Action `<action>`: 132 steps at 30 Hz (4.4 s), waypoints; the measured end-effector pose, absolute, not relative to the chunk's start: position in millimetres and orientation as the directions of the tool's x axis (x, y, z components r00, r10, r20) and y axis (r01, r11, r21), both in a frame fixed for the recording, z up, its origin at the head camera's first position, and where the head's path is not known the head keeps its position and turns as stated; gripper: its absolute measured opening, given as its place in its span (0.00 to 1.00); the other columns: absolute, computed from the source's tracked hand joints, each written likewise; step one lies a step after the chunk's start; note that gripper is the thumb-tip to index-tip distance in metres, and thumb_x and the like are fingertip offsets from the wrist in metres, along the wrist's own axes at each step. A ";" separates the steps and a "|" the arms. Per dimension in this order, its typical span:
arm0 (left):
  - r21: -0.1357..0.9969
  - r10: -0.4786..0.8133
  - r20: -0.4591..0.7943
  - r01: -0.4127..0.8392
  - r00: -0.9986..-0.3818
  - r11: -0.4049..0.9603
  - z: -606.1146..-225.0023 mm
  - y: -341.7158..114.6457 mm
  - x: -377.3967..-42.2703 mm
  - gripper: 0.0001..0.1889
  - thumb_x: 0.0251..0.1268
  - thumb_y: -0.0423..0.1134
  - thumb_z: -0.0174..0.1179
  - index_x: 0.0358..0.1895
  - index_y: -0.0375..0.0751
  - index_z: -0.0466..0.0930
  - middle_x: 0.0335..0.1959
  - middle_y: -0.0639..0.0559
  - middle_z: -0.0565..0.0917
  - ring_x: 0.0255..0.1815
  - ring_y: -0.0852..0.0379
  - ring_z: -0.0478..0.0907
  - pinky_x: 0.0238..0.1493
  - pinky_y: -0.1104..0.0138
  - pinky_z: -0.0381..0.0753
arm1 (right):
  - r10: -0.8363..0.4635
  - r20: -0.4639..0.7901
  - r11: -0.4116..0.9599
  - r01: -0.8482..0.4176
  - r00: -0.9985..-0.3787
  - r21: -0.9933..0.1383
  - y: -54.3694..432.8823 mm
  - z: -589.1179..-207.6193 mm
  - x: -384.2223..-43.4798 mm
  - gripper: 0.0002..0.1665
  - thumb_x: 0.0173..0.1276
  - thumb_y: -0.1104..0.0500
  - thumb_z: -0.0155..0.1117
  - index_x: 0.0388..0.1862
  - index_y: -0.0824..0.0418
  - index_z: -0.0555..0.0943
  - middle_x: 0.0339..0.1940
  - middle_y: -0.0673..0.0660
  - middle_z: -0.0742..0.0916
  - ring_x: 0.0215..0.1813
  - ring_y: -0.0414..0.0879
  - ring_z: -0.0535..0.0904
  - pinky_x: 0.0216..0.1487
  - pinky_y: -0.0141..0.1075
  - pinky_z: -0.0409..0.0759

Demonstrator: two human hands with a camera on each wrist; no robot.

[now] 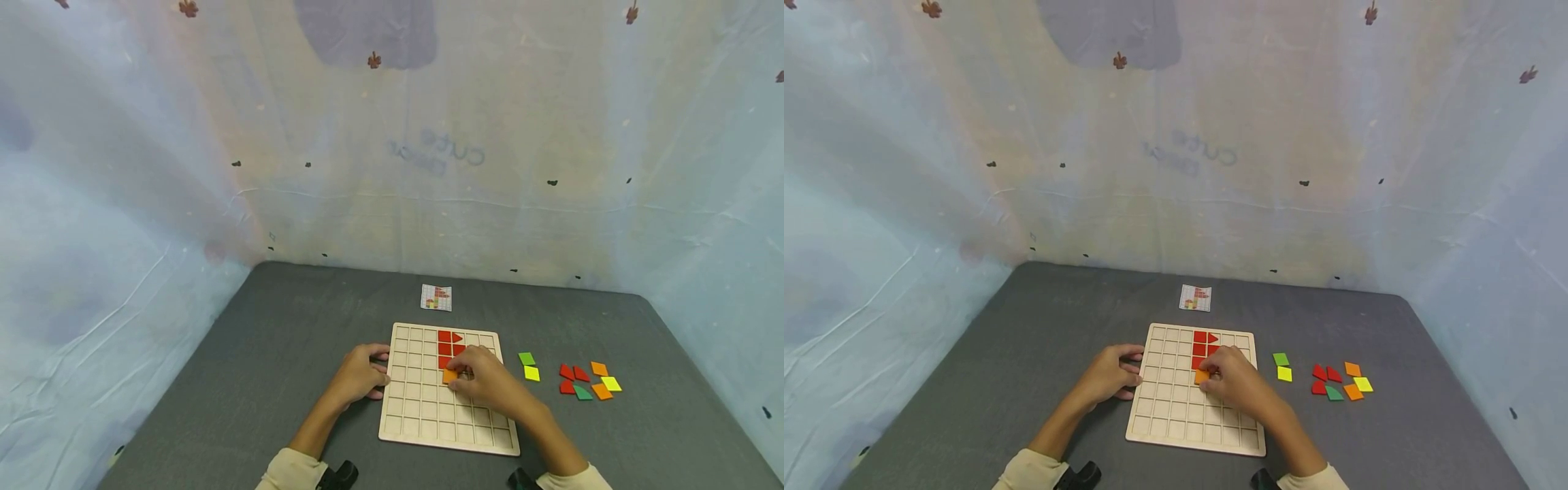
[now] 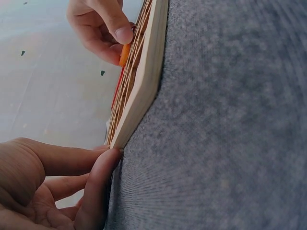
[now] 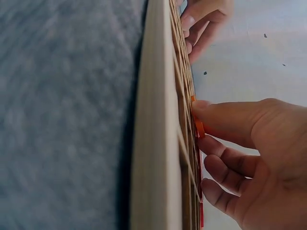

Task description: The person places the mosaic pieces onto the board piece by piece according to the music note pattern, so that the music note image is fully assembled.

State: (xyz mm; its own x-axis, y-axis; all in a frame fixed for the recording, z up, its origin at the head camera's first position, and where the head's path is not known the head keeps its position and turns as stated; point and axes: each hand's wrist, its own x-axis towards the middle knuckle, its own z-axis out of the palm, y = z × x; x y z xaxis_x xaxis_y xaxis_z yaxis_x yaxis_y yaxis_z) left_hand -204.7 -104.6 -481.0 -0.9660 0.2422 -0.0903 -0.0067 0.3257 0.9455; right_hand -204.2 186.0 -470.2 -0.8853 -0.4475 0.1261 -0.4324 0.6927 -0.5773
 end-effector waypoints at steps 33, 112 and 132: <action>0.946 0.242 -0.083 0.000 -0.967 0.325 -481.5 -104.9 -204.5 0.32 0.57 0.21 0.68 0.69 0.28 0.77 0.59 0.37 0.80 0.49 0.49 0.85 0.27 0.60 0.91 | -0.436 0.103 0.638 -0.388 -0.894 -0.665 199.1 -464.1 -205.6 0.14 0.67 0.63 0.77 0.51 0.60 0.89 0.36 0.45 0.84 0.38 0.37 0.77 0.38 0.31 0.80; 0.946 0.245 -0.089 -0.005 -0.965 0.323 -480.6 -104.3 -204.5 0.33 0.56 0.21 0.68 0.70 0.28 0.76 0.59 0.36 0.80 0.48 0.49 0.85 0.27 0.60 0.91 | -0.177 -0.018 0.835 -0.141 -0.984 -0.533 302.7 -459.5 -220.2 0.18 0.67 0.56 0.76 0.52 0.65 0.88 0.44 0.55 0.86 0.43 0.46 0.79 0.41 0.40 0.80; 0.947 0.238 -0.096 -0.016 -0.966 0.321 -479.3 -104.3 -203.6 0.33 0.56 0.21 0.68 0.70 0.28 0.77 0.59 0.37 0.80 0.49 0.48 0.85 0.27 0.59 0.91 | -0.316 0.027 0.727 -0.261 -0.948 -0.635 248.1 -453.8 -208.4 0.14 0.66 0.60 0.77 0.49 0.63 0.89 0.41 0.54 0.84 0.40 0.43 0.75 0.38 0.34 0.76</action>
